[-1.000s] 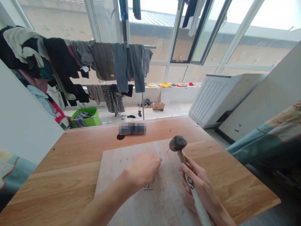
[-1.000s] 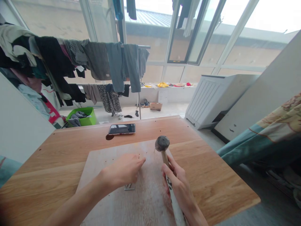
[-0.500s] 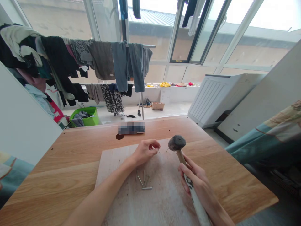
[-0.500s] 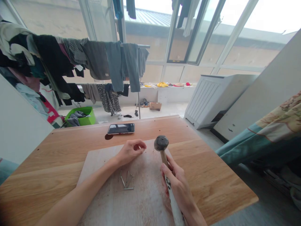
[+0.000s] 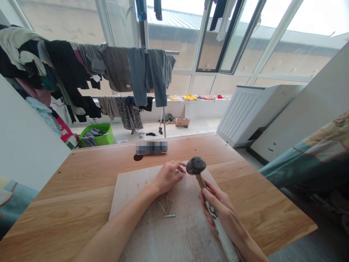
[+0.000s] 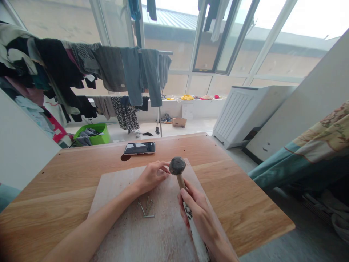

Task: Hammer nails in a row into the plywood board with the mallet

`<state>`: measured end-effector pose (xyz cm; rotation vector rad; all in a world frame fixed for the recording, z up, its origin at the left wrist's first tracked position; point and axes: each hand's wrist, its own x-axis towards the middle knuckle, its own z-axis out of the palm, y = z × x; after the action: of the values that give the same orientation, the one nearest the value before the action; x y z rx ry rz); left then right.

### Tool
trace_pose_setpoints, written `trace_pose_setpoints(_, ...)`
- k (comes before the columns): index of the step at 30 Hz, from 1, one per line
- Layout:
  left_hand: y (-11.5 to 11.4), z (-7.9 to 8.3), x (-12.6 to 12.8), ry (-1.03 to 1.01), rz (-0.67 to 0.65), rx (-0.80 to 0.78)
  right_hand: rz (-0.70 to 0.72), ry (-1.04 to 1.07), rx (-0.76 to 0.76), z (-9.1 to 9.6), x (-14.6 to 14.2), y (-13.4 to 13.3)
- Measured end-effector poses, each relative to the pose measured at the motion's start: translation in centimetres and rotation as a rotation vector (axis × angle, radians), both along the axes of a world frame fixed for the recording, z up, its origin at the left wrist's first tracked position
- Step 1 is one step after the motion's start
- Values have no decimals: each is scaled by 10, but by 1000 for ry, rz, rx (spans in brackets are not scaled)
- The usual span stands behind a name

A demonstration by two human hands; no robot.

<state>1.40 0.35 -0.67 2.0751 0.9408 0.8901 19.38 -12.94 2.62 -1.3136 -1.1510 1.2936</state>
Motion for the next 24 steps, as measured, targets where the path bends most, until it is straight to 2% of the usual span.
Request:
trace_pose_setpoints(5,1,-2,1,-18,-10,23,53,41,-17,9,-6,-1)
trace_pose_setpoints(18,-1,1,0,-11,-9,2,61,10,-29,10,-8,-1)
trace_pose_setpoints(24,-1,-3,2,-15,-15,-1,58,4,-12,10,-7,-2)
